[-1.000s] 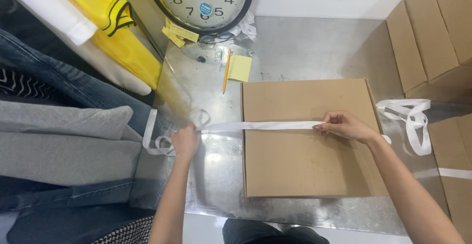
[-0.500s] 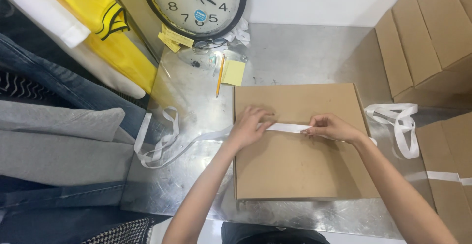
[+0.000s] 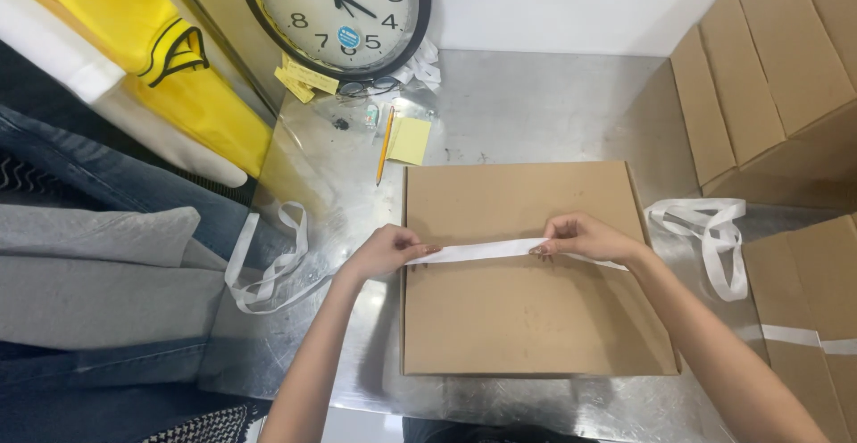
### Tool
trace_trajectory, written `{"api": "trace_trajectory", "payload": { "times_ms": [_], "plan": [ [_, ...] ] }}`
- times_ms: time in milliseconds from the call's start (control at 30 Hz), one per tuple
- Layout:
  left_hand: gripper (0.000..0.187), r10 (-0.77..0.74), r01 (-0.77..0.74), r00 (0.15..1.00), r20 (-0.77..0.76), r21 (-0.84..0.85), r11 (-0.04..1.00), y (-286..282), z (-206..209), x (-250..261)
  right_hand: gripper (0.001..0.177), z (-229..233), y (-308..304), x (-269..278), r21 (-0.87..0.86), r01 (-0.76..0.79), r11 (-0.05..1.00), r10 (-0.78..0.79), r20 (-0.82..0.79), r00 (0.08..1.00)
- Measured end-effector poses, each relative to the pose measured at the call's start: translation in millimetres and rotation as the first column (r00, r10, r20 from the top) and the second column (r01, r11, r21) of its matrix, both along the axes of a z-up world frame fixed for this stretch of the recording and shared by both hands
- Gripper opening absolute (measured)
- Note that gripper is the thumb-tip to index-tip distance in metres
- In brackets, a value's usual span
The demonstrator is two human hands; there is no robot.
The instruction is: The person ties a white ribbon around a cardboard box. They wrap the ribbon lengthwise and crosswise, then tie a knot and form a bow on top of the box.
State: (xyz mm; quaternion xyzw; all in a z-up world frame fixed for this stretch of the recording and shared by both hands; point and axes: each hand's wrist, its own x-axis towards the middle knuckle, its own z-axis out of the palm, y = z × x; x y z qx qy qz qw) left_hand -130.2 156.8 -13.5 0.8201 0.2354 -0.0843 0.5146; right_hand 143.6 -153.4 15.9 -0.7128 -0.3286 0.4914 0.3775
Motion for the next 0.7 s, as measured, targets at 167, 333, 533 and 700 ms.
{"api": "trace_trajectory", "payload": {
  "times_ms": [167, 333, 533, 700],
  "plan": [
    [0.023, 0.132, -0.125, 0.991, 0.016, -0.217, 0.968, 6, -3, -21, 0.013, 4, 3, 4, 0.002, -0.019, 1.0, 0.019, -0.01, 1.0],
    [0.025, 0.287, -0.264, 0.957, 0.039, -0.29, 0.92, 4, 0, -28, 0.014, 4, 5, 4, -0.009, -0.028, 1.0, 0.028, -0.013, 1.0],
    [0.025, 0.302, -0.294, 0.953, 0.028, -0.165, 0.942, 17, -41, -28, 0.017, 12, 0, 12, -0.081, -0.062, 0.995, 0.069, 0.085, 0.994],
    [0.032, 0.311, -0.311, 0.95, 0.03, 0.013, 0.95, 20, -57, -30, 0.019, 26, -13, 20, -0.139, -0.043, 0.989, 0.062, 0.136, 0.989]
  ]
}}
